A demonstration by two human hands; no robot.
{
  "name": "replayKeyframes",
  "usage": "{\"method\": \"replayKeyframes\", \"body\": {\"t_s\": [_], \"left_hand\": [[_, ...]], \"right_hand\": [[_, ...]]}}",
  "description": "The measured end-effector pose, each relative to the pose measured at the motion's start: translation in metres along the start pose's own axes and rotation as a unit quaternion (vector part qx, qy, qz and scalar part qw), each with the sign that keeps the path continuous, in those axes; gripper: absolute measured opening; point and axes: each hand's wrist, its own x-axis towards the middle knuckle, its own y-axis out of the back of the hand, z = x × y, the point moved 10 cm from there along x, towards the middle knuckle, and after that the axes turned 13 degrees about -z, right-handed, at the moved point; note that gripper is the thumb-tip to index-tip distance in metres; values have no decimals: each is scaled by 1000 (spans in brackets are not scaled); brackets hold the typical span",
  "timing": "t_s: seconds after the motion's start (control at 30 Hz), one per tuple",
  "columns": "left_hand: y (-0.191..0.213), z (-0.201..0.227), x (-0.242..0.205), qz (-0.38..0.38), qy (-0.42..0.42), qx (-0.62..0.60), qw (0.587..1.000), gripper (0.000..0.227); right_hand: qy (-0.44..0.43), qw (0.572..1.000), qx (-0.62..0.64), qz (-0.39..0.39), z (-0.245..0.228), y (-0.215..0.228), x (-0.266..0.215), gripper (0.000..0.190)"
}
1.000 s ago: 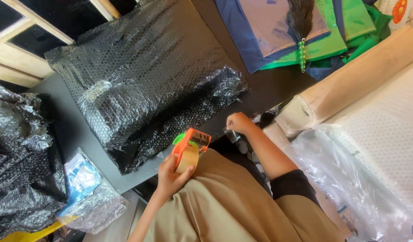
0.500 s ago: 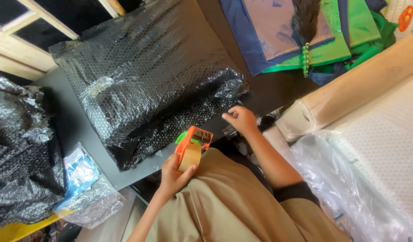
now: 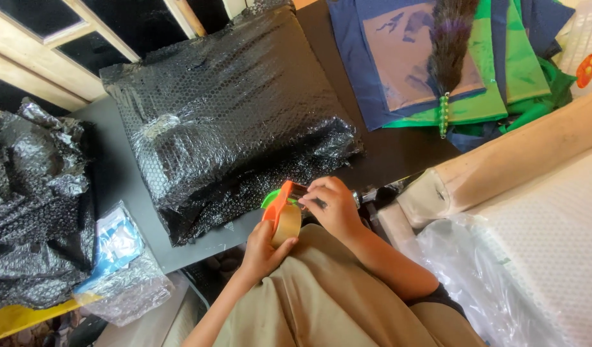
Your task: Wrapping a bag in black bubble wrap and securing it with clear tape using a dispenser.
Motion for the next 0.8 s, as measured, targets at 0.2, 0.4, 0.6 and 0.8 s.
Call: {"method": "replayKeyframes", "body": {"t_s": [0.2, 0.4, 0.6, 0.8], "left_hand": [[1, 10, -4, -26, 17, 18, 999, 58], [8, 29, -3, -90, 32, 91, 991, 37], [18, 14, -11, -103, 101, 79, 986, 42], [27, 10, -20, -109, 131, 50, 984, 50]], "right_hand": [[22, 996, -77, -36, -8, -21, -5, 10], [-95, 973, -12, -209, 7, -43, 8, 16], [-184, 940, 139, -251, -13, -41, 15, 28], [-210, 938, 192, -198, -18, -40, 19, 18]]}}
